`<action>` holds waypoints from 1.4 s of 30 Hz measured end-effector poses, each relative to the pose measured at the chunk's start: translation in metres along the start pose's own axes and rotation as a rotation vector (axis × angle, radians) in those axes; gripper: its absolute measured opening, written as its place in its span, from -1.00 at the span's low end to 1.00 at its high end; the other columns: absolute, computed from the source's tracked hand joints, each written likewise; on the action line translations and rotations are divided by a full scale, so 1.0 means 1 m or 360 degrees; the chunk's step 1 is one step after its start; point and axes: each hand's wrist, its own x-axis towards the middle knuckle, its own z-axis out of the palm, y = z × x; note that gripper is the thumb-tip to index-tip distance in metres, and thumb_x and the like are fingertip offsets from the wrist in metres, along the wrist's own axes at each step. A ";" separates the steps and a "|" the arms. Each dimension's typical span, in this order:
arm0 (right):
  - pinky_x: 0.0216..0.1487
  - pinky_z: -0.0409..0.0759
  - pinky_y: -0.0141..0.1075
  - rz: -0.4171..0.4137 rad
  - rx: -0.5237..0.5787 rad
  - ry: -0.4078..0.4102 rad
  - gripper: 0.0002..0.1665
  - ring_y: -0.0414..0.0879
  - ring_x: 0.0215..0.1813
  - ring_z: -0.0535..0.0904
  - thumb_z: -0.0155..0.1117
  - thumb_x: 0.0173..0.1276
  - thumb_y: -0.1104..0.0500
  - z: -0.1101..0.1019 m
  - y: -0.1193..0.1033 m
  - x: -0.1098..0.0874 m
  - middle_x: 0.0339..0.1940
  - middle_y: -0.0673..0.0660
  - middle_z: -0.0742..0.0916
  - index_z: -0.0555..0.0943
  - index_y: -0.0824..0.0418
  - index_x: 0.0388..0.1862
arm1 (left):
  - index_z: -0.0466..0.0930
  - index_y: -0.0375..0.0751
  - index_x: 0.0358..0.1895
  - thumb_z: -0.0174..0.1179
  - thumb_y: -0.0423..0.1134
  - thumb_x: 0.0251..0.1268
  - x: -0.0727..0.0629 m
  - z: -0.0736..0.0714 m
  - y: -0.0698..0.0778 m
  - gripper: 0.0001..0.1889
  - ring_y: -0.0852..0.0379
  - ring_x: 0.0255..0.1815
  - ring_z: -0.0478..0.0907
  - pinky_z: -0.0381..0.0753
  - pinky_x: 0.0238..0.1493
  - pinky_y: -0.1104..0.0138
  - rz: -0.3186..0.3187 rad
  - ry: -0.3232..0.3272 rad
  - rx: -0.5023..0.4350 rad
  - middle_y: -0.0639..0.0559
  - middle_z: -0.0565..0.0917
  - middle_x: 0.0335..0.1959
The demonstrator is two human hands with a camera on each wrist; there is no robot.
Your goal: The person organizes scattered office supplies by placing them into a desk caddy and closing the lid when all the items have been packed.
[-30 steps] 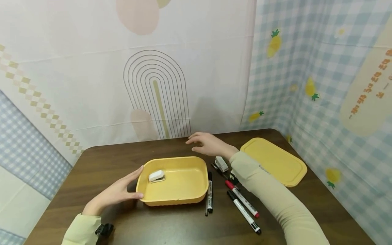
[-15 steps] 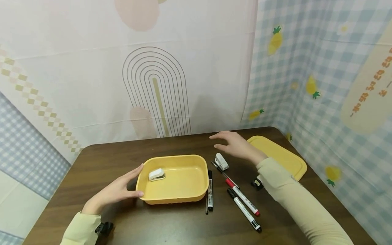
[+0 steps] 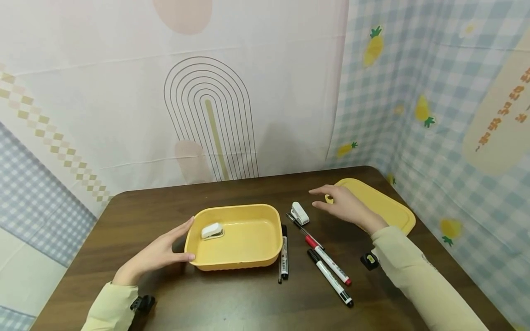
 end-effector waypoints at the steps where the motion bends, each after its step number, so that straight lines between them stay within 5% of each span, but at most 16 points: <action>1: 0.13 0.57 0.14 -0.0004 0.0009 0.0005 -0.51 0.21 0.21 0.58 0.33 0.46 0.03 0.003 0.002 -0.002 0.20 0.20 0.70 0.62 0.21 0.28 | -0.01 -0.13 0.64 0.39 0.26 0.15 0.000 0.000 0.000 0.11 -0.20 0.56 0.09 0.21 0.42 -0.17 0.0005 0.0004 0.0007 -0.13 0.08 0.62; 24: 0.02 0.63 -0.03 0.0075 0.0103 -0.0044 -0.56 0.01 0.06 0.66 0.40 0.40 0.09 0.049 0.017 -0.026 0.03 0.06 0.76 0.67 0.23 0.19 | 0.00 -0.12 0.64 0.44 0.23 0.11 -0.001 0.001 0.001 0.13 -0.16 0.58 0.07 0.19 0.44 -0.15 -0.0038 -0.0002 -0.0045 -0.08 0.07 0.62; 42: -0.07 0.62 -0.19 0.0147 0.0136 -0.0124 -0.57 -0.17 -0.10 0.64 0.39 0.40 0.07 0.058 0.018 -0.036 -0.16 -0.04 0.74 0.67 0.25 0.16 | 0.00 -0.11 0.64 0.43 0.26 0.10 -0.001 0.001 0.002 0.14 -0.15 0.58 0.07 0.17 0.45 -0.14 -0.0046 -0.0005 -0.0054 -0.06 0.07 0.63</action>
